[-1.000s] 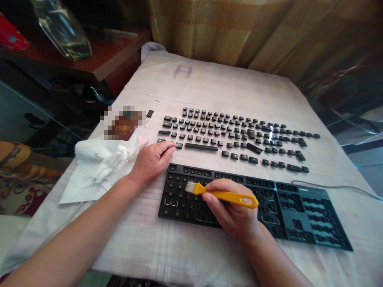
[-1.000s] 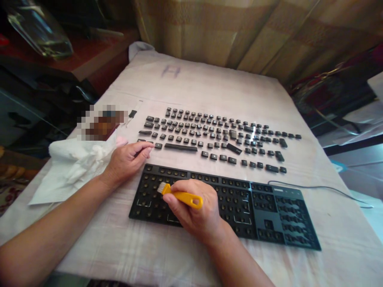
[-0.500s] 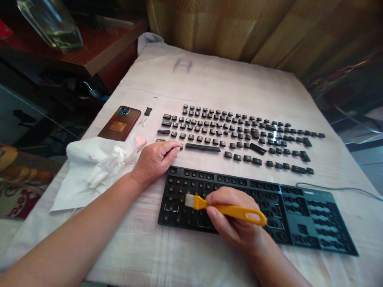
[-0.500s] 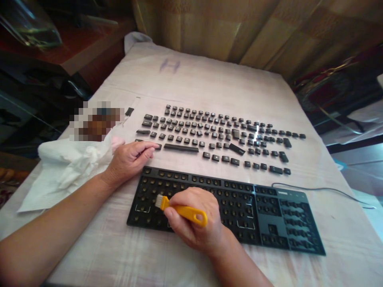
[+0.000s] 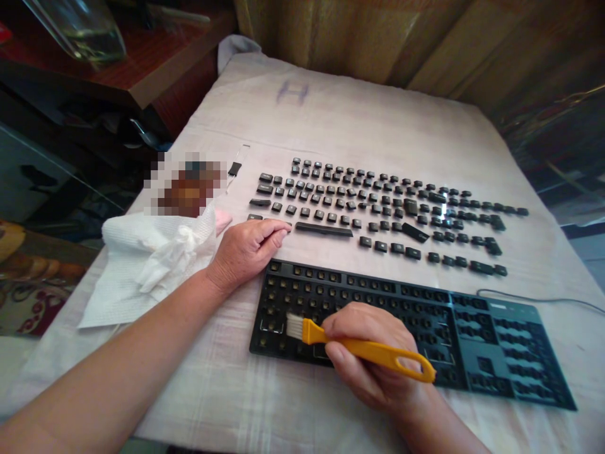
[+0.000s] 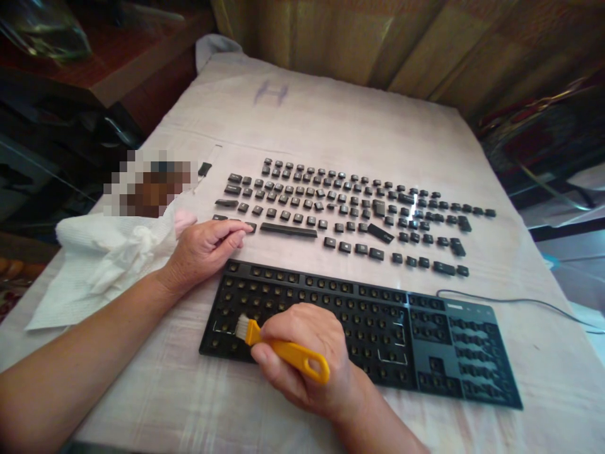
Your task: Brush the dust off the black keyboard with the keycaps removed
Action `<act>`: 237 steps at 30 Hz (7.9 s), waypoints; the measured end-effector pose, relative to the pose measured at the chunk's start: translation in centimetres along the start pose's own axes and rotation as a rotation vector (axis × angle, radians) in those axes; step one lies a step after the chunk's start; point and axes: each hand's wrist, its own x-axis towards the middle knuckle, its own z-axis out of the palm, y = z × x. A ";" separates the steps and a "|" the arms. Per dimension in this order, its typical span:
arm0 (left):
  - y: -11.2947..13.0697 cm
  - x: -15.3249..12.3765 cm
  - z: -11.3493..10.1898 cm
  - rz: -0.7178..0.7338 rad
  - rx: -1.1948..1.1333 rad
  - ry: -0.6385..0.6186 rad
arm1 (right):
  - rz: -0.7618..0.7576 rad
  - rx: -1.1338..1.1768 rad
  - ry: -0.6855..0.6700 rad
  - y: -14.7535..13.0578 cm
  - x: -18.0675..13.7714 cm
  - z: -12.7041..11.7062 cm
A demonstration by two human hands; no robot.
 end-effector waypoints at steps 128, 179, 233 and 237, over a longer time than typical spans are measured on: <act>-0.2 -0.1 0.1 0.011 0.062 -0.019 | -0.001 -0.029 0.022 0.9 0.2 -0.8; -0.1 -0.1 0.2 0.008 0.060 -0.022 | 0.034 0.087 -0.065 0.7 -0.3 0.1; -0.2 -0.1 0.1 -0.002 0.063 -0.032 | -0.048 0.117 -0.111 0.2 -0.3 1.2; -0.2 -0.1 0.2 0.006 0.059 -0.028 | -0.022 0.137 -0.050 0.2 -0.3 0.9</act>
